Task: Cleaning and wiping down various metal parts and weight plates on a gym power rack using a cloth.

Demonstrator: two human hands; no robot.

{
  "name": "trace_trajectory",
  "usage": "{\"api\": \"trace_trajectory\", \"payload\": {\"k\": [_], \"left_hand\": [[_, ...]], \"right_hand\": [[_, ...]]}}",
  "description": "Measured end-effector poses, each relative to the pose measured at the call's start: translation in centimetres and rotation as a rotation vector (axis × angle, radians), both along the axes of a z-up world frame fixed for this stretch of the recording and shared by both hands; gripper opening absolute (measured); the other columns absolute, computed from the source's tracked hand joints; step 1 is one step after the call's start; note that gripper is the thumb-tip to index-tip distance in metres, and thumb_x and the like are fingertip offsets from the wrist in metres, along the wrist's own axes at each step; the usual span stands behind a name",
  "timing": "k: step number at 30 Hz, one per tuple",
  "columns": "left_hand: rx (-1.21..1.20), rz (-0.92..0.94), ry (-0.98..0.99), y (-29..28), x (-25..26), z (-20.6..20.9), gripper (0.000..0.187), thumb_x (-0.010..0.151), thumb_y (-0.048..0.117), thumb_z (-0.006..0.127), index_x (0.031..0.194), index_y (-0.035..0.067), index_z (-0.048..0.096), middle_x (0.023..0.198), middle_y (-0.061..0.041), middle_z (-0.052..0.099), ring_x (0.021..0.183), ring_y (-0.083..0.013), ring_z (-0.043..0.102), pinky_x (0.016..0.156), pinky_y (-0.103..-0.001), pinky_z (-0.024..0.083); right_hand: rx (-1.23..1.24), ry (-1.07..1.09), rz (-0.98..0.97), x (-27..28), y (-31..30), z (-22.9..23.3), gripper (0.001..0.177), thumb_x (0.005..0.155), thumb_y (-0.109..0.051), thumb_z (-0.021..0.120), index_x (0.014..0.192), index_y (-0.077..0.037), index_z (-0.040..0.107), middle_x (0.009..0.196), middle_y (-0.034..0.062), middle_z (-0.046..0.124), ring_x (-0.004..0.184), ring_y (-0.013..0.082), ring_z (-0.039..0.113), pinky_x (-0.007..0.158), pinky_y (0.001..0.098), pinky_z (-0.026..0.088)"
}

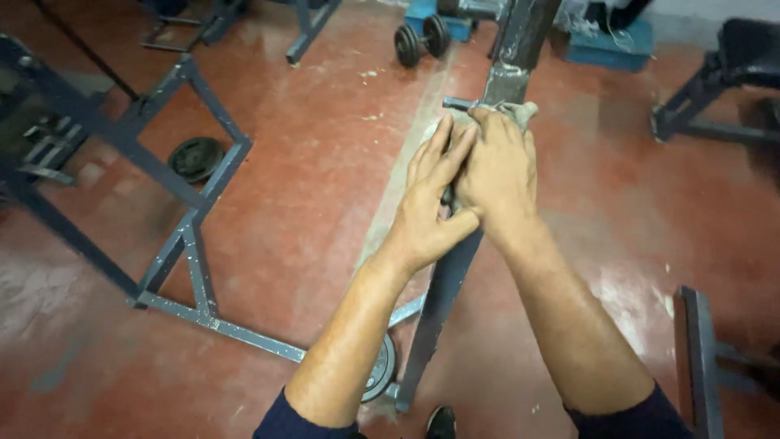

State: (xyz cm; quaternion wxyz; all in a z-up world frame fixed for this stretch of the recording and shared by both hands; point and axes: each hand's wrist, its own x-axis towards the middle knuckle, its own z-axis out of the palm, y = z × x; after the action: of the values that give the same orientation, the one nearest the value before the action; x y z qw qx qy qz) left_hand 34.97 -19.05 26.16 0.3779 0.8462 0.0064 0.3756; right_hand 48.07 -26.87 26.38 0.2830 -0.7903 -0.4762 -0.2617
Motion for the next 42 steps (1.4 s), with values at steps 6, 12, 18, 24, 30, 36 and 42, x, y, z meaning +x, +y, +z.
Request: {"api": "trace_trajectory", "payload": {"k": [6,12,18,24,30,36,42], "left_hand": [[-0.008,0.073,-0.010,-1.8,4.2,-0.7,0.087,0.096,0.051,0.069,0.164,0.007,0.036,0.174,-0.025,0.026,0.166,-0.0419,0.023,0.136,-0.052,0.020],[0.206,0.299,-0.087,-2.4,3.5,1.2,0.095,0.100,0.055,0.061,0.166,-0.001,0.021,0.174,-0.030,0.016,0.164,-0.0469,0.016,0.133,-0.058,0.012],[0.205,0.225,0.094,-1.5,6.0,1.6,0.089,0.100,0.052,0.062,0.164,0.001,0.026,0.171,-0.028,0.019,0.160,-0.0462,0.018,0.129,-0.057,0.014],[0.056,0.109,-0.028,-2.6,0.8,-0.1,0.088,0.101,0.047,0.060,0.165,-0.001,0.022,0.172,-0.027,0.024,0.162,-0.0467,0.022,0.131,-0.056,0.016],[0.209,0.208,0.064,-2.0,3.0,0.5,0.085,0.097,0.047,0.064,0.162,0.003,0.031,0.170,-0.027,0.024,0.158,-0.0451,0.022,0.129,-0.054,0.018],[0.172,0.187,0.039,-2.2,0.9,1.5,0.085,0.098,0.051,0.060,0.158,-0.003,0.034,0.158,-0.026,0.045,0.151,-0.0423,0.039,0.126,-0.059,0.017],[0.117,0.136,-0.138,-1.6,-0.6,3.7,0.065,0.109,0.042,0.053,0.153,-0.003,0.044,0.160,-0.026,0.047,0.152,-0.0428,0.042,0.130,-0.051,0.030]], "right_hand": [[-0.101,0.001,-0.044,7.3,2.5,-0.4,0.042,0.093,-0.030,0.055,0.133,-0.019,0.066,0.139,0.0222,0.059,0.131,0.0448,0.053,0.104,0.0641,0.041],[-0.128,0.064,-0.073,7.4,2.1,2.1,0.041,0.090,-0.032,0.056,0.124,-0.013,0.067,0.134,0.0216,0.063,0.128,0.0414,0.058,0.105,0.0599,0.045],[-0.099,0.332,0.144,6.2,2.7,2.4,0.033,0.096,-0.026,0.053,0.118,-0.006,0.067,0.127,0.0188,0.067,0.122,0.0378,0.062,0.106,0.0483,0.049],[0.081,-0.140,0.231,2.9,-0.4,-3.3,0.044,0.091,-0.013,0.053,0.131,0.005,0.058,0.134,0.0277,0.061,0.127,0.0466,0.055,0.109,0.0537,0.041],[-0.361,0.465,-0.016,6.5,2.8,0.8,0.032,0.104,-0.025,0.047,0.122,-0.006,0.067,0.131,0.0195,0.070,0.129,0.0368,0.064,0.113,0.0472,0.049],[-0.018,0.183,0.125,6.9,1.9,-3.6,0.041,0.098,-0.020,0.051,0.136,-0.008,0.062,0.145,0.0198,0.058,0.140,0.0402,0.048,0.118,0.0532,0.034],[0.050,0.118,0.152,-0.4,-1.3,-2.6,0.067,0.090,-0.021,0.060,0.150,0.003,0.041,0.158,0.0222,0.040,0.148,0.0385,0.034,0.120,0.0538,0.021]]}}
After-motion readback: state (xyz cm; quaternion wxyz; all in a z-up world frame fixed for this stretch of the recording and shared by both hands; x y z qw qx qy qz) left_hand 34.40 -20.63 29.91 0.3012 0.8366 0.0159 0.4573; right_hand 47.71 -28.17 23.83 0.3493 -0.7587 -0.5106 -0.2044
